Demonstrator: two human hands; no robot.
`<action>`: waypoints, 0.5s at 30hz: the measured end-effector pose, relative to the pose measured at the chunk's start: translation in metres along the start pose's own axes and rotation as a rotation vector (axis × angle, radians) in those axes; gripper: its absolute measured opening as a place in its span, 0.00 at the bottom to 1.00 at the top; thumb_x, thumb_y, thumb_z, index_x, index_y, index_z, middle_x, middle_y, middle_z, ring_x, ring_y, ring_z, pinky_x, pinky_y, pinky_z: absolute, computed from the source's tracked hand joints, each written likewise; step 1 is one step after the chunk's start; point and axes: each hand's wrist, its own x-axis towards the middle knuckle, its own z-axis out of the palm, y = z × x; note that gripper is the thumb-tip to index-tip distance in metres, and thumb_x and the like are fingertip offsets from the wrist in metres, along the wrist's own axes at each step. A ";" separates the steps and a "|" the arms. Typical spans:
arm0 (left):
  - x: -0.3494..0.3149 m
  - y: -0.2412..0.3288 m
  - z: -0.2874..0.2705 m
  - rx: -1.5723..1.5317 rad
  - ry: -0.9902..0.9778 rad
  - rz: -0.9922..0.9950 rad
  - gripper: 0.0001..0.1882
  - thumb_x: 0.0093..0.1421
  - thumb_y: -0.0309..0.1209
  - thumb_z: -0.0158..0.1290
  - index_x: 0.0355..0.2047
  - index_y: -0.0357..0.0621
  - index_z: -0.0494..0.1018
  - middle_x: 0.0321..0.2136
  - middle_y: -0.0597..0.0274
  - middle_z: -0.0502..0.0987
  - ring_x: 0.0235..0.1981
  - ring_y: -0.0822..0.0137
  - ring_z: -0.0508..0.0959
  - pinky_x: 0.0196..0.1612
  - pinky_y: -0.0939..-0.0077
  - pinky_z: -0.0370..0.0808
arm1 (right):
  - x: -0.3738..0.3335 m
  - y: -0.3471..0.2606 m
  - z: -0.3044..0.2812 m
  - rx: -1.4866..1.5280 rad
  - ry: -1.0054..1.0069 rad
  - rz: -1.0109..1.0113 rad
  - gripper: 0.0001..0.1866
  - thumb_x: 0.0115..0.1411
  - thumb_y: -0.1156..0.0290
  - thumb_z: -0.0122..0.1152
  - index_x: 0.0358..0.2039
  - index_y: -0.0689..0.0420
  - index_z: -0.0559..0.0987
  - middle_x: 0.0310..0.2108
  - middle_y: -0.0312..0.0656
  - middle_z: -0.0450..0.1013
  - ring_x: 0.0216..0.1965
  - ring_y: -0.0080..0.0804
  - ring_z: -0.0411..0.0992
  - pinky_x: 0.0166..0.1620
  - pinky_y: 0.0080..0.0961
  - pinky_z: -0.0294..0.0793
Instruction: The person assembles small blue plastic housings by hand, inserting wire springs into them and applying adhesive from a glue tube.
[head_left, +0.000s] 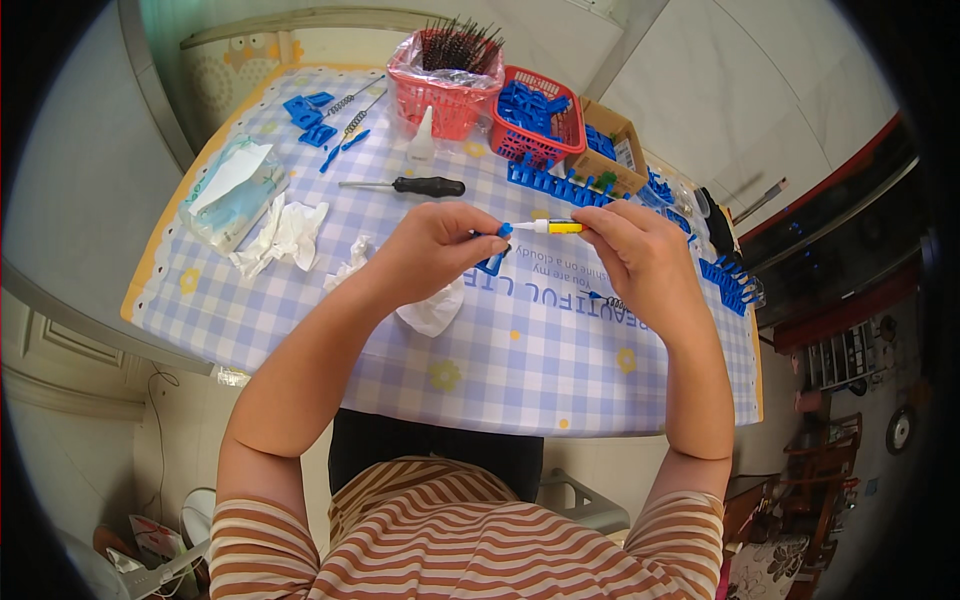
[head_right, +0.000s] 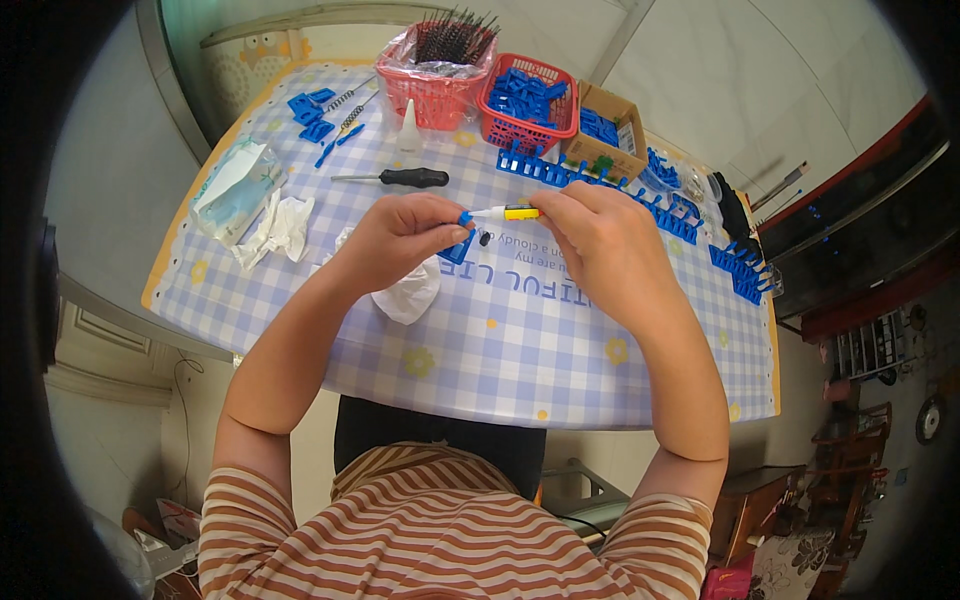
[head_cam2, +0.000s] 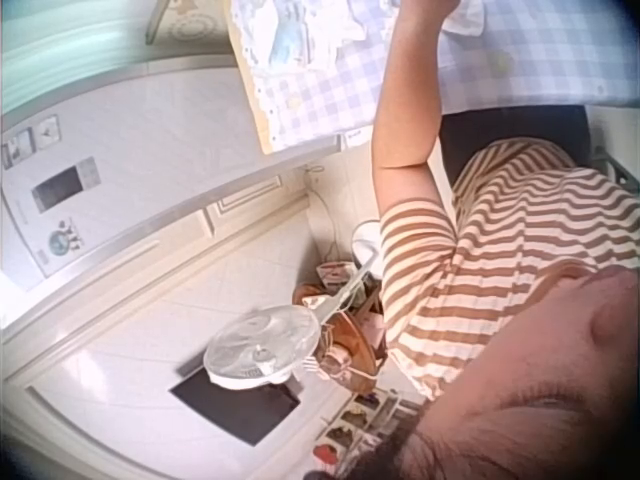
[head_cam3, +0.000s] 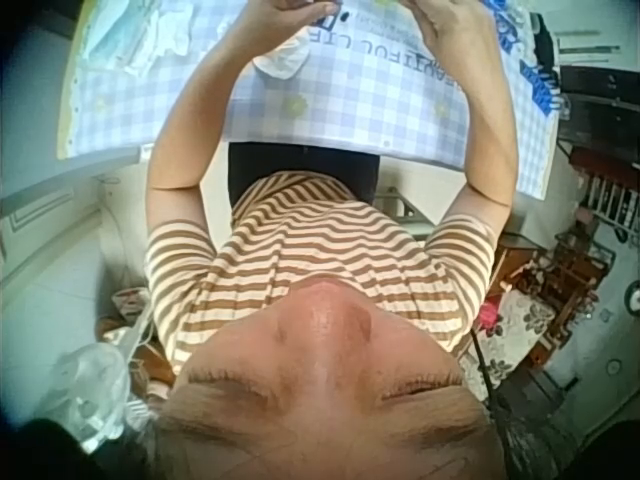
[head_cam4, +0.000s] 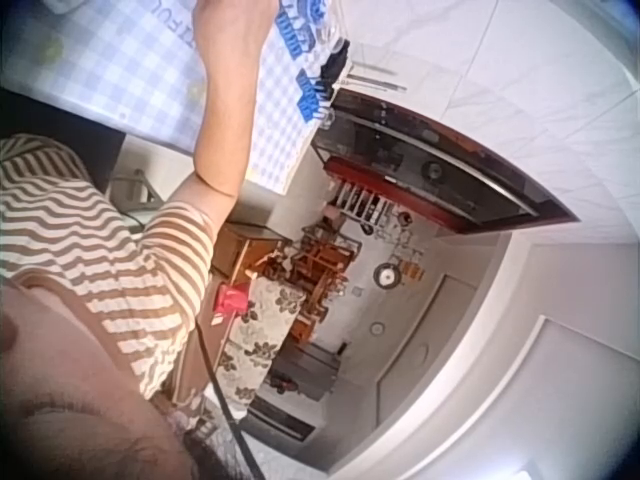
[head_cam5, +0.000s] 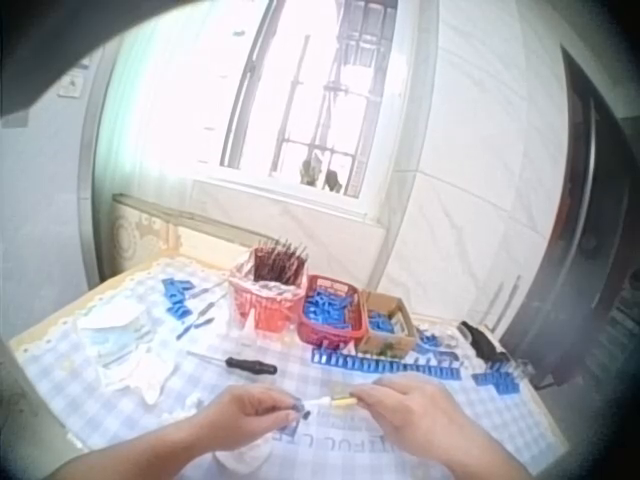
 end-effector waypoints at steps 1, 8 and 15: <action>0.000 0.000 0.000 -0.001 -0.001 0.000 0.08 0.58 0.24 0.57 0.36 0.33 0.77 0.26 0.65 0.78 0.26 0.81 0.72 0.29 0.85 0.69 | 0.000 0.000 -0.001 0.000 -0.001 0.001 0.08 0.53 0.76 0.61 0.35 0.58 0.78 0.25 0.41 0.72 0.28 0.40 0.72 0.31 0.32 0.71; 0.000 0.002 0.001 0.011 0.003 0.005 0.07 0.58 0.24 0.57 0.36 0.33 0.77 0.25 0.66 0.78 0.26 0.81 0.71 0.28 0.85 0.69 | -0.001 -0.001 0.000 0.030 0.024 0.004 0.08 0.53 0.76 0.61 0.35 0.58 0.78 0.25 0.41 0.72 0.28 0.40 0.72 0.31 0.33 0.71; 0.000 0.000 0.000 -0.007 0.000 0.009 0.07 0.58 0.24 0.57 0.35 0.32 0.77 0.25 0.66 0.77 0.26 0.81 0.71 0.28 0.85 0.69 | 0.000 0.000 0.002 0.004 0.008 0.000 0.07 0.53 0.76 0.61 0.34 0.57 0.78 0.25 0.41 0.72 0.28 0.40 0.72 0.31 0.32 0.71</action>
